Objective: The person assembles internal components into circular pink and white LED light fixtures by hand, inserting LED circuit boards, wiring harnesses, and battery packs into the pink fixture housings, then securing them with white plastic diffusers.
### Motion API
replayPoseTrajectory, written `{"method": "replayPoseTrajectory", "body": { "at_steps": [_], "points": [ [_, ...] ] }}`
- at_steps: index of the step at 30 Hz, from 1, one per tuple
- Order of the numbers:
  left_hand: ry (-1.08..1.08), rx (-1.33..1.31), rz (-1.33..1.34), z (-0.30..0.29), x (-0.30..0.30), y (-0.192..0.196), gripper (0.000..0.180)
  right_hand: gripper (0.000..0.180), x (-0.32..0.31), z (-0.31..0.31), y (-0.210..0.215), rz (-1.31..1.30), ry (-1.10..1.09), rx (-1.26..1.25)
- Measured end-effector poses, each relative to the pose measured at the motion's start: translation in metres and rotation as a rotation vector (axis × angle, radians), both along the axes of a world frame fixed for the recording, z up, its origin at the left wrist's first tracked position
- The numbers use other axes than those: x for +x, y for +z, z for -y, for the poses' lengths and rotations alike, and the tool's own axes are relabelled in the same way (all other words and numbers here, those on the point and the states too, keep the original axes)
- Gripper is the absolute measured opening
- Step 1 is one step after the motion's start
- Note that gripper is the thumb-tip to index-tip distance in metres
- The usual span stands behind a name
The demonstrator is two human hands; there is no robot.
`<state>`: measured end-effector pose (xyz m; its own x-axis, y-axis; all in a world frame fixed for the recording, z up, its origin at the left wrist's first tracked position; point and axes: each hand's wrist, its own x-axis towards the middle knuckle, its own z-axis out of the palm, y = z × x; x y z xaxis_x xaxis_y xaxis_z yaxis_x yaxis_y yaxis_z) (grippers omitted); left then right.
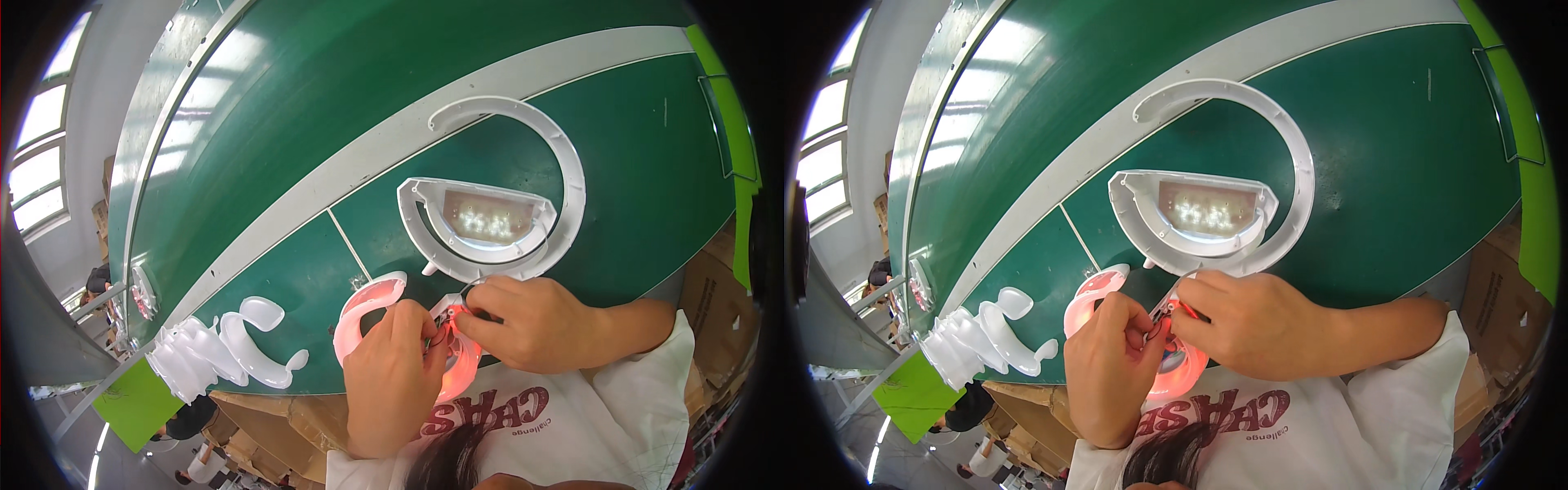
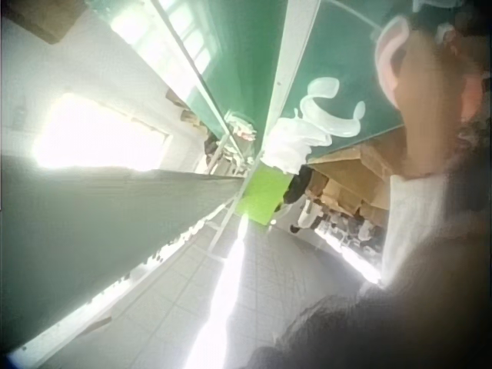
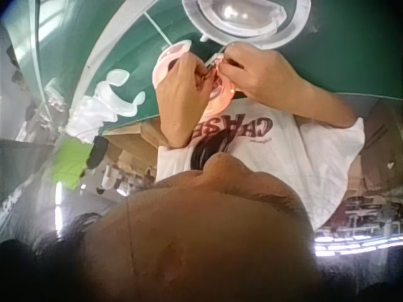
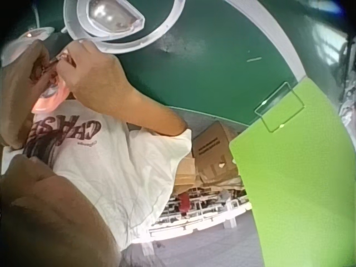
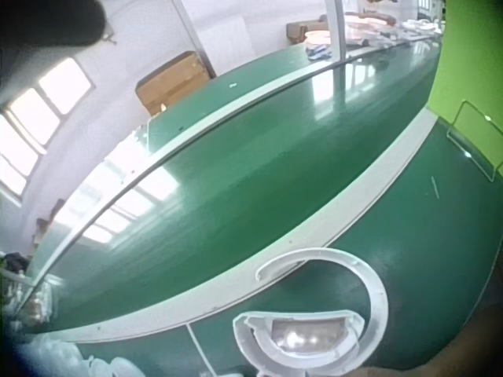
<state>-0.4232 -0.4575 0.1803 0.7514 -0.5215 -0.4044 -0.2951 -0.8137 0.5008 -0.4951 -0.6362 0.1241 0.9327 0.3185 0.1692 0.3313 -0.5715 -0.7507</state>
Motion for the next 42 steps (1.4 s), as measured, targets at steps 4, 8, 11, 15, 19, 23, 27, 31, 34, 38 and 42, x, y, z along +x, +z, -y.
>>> {"method": "replayPoseTrajectory", "body": {
  "at_steps": [4,8,11,15,19,23,27,31,34,38,42],
  "points": [
    [-0.036,0.079,0.056,0.006,-0.003,0.0,0.031,0.02,0.0,0.009,-0.002,-0.043,0.007,0.16],
    [-0.074,0.12,0.088,0.006,-0.004,-0.001,0.031,0.023,-0.003,0.006,0.001,-0.017,0.032,0.06],
    [-0.17,0.099,0.264,0.0,-0.007,-0.008,0.027,0.028,-0.005,0.001,0.002,0.051,0.0,-0.042],
    [-0.051,-0.147,0.032,-0.01,-0.002,0.002,0.024,0.033,-0.007,0.001,-0.004,0.056,-0.027,-0.055],
    [0.029,-0.33,0.1,-0.024,-0.016,0.003,0.029,0.034,-0.017,-0.003,0.004,0.155,-0.162,0.038],
    [0.063,-0.389,0.214,-0.035,-0.028,-0.013,0.029,0.034,-0.025,-0.019,0.017,0.196,-0.284,0.003],
    [-0.005,-0.409,0.304,-0.038,-0.027,-0.019,0.028,0.032,-0.016,-0.035,0.022,0.165,-0.332,-0.061],
    [-0.108,-0.396,0.299,-0.045,-0.022,-0.021,0.028,0.033,-0.017,-0.04,0.023,0.142,-0.299,-0.197],
    [-0.156,-0.389,0.314,-0.049,-0.017,-0.022,0.027,0.032,-0.02,-0.048,0.018,0.243,-0.323,-0.264],
    [-0.212,-0.406,0.319,-0.054,-0.014,-0.025,0.031,0.026,-0.031,-0.063,0.015,0.31,-0.395,-0.333],
    [-0.323,-0.407,0.358,-0.058,-0.011,-0.029,0.037,0.025,-0.036,-0.074,0.027,0.123,-0.461,-0.339]
  ]
}}
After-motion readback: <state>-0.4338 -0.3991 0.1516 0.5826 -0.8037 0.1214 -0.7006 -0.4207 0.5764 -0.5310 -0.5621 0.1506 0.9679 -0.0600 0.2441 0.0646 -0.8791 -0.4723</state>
